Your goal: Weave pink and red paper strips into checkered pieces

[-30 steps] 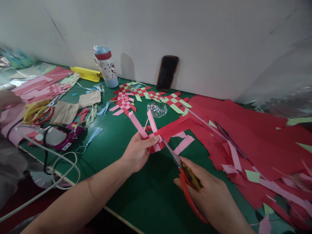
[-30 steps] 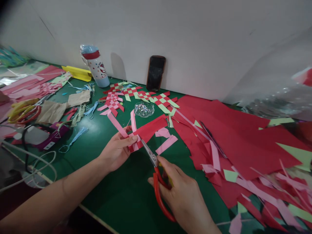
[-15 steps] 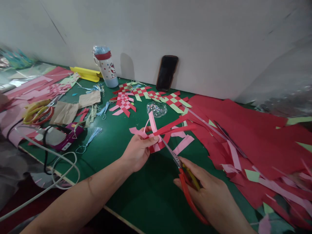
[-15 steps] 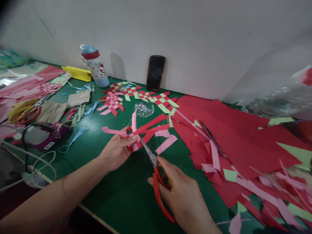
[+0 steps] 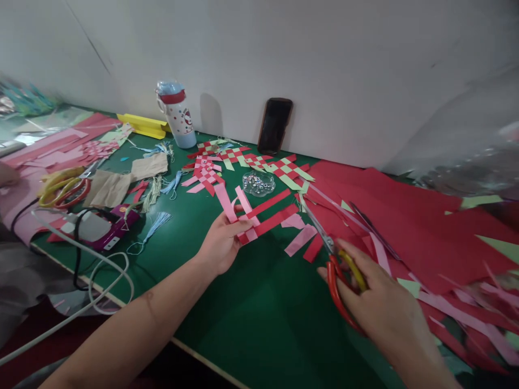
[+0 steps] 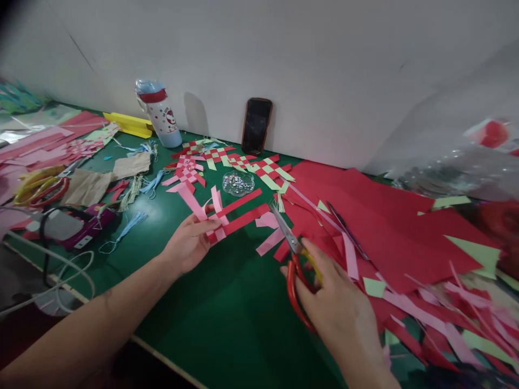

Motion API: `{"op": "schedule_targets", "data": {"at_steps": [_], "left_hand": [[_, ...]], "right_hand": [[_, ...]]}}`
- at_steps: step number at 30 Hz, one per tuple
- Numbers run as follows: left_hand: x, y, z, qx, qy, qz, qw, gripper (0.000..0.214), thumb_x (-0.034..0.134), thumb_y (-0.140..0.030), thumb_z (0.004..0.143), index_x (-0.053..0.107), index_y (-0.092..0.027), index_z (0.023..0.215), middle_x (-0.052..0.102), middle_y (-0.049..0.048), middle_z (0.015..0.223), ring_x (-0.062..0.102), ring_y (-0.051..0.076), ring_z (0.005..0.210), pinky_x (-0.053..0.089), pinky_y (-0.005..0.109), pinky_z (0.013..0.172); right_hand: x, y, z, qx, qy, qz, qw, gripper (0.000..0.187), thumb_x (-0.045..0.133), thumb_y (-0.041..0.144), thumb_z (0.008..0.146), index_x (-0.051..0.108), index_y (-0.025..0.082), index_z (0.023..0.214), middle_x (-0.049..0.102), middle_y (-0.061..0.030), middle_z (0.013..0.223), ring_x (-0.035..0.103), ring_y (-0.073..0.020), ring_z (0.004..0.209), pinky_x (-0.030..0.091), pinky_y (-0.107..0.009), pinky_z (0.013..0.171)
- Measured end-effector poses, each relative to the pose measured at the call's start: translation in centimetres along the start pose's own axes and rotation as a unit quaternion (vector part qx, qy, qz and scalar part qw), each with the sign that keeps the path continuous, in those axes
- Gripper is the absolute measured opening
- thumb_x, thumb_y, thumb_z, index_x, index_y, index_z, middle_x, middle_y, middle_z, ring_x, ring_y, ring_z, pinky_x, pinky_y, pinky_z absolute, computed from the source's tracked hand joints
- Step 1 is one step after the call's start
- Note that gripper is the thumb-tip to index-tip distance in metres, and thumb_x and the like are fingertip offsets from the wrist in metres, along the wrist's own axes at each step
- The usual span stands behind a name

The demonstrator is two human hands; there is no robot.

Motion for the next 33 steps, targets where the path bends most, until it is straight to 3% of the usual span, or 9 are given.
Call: {"op": "schedule_targets", "data": {"at_steps": [9,11,14,17,19,21,24,29,33], "left_hand": [[-0.5,-2.5,-0.1,0.059,0.011,0.018,0.998,0.039,0.076,-0.014,0.07,0.059,-0.018,0.105,0.067,0.0014,0.076,0.064,0.011,0.062,0.049,0.023,0.06],[0.2,-3.0,-0.3,0.059,0.055,0.026,0.996,0.037,0.076,-0.014,0.071,0.059,-0.018,0.104,0.066,0.0004,0.075,0.063,0.011,0.063,0.049,0.022,0.06],[2.1,-2.4,-1.4,0.006,0.175,0.103,0.979,0.041,0.075,-0.014,0.07,0.058,-0.018,0.106,0.064,-0.0012,0.074,0.063,0.01,0.061,0.047,0.019,0.056],[3.3,0.4,-3.7,-0.094,0.307,0.274,0.907,0.053,0.074,-0.015,0.069,0.054,-0.018,0.118,0.066,-0.0007,0.078,0.063,0.011,0.063,0.046,0.019,0.055],[3.0,2.0,-5.0,-0.124,0.36,0.414,0.827,0.059,0.07,-0.016,0.071,0.051,-0.02,0.127,0.067,-0.0006,0.082,0.062,0.011,0.064,0.045,0.02,0.056],[2.4,2.4,-5.5,-0.101,0.372,0.544,0.745,0.062,0.067,-0.019,0.074,0.048,-0.022,0.133,0.067,-0.0008,0.083,0.061,0.012,0.065,0.044,0.02,0.057],[1.8,1.0,-5.5,-0.013,0.328,0.67,0.666,0.065,0.062,-0.03,0.08,0.041,-0.021,0.141,0.068,0.0032,0.096,0.064,0.016,0.075,0.048,0.025,0.064],[0.7,-3.8,-7.1,0.231,0.138,0.776,0.57,0.047,0.043,-0.026,0.092,0.044,-0.017,0.138,0.057,0.0123,0.131,0.056,0.026,0.117,0.045,0.042,0.098],[-0.9,-2.2,-10.1,0.306,0.166,0.774,0.529,0.037,0.034,-0.027,0.099,0.053,-0.017,0.129,0.056,0.009,0.134,0.047,0.022,0.129,0.038,0.039,0.109]], "right_hand": [[-0.5,-1.6,0.4,0.061,0.016,-0.061,0.996,0.055,0.053,0.052,0.084,0.054,0.024,0.131,0.07,-0.0105,0.116,0.073,-0.0272,0.078,0.051,-0.032,0.051],[-0.5,-2.1,0.4,0.07,0.019,-0.068,0.995,0.057,0.051,0.05,0.085,0.051,0.021,0.134,0.069,-0.0117,0.119,0.072,-0.0285,0.085,0.053,-0.035,0.058],[-0.6,-3.2,0.5,0.093,0.015,-0.065,0.993,0.057,0.05,0.045,0.085,0.048,0.018,0.135,0.064,-0.0128,0.127,0.069,-0.0308,0.098,0.054,-0.04,0.071],[-0.5,-3.8,0.5,0.111,0.023,-0.052,0.992,0.059,0.051,0.043,0.084,0.046,0.017,0.136,0.062,-0.0124,0.13,0.065,-0.0321,0.104,0.052,-0.042,0.079],[-0.1,-3.7,0.4,0.111,0.042,-0.056,0.991,0.059,0.05,0.044,0.084,0.045,0.017,0.137,0.063,-0.013,0.128,0.065,-0.0327,0.105,0.051,-0.043,0.08],[0.2,-3.4,0.4,0.105,0.053,-0.063,0.991,0.058,0.05,0.043,0.085,0.045,0.018,0.137,0.065,-0.0139,0.124,0.065,-0.0326,0.104,0.051,-0.043,0.08],[0.7,-2.7,0.4,0.086,0.061,-0.065,0.992,0.057,0.051,0.042,0.084,0.047,0.018,0.136,0.066,-0.0148,0.122,0.065,-0.0314,0.102,0.051,-0.042,0.08],[1.2,-3.1,0.4,0.095,0.077,-0.075,0.99,0.057,0.05,0.042,0.086,0.046,0.017,0.137,0.063,-0.015,0.128,0.065,-0.0321,0.105,0.05,-0.042,0.083],[0.5,-4.3,0.4,0.123,0.074,-0.099,0.985,0.059,0.048,0.042,0.088,0.042,0.014,0.139,0.064,-0.0176,0.124,0.064,-0.0337,0.106,0.049,-0.044,0.083]]}}
Point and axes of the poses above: each hand's wrist, its own z-axis towards the middle knuckle, its own x-axis out of the palm, y = z × x, the point moved 10 cm from there along z, towards the middle knuckle
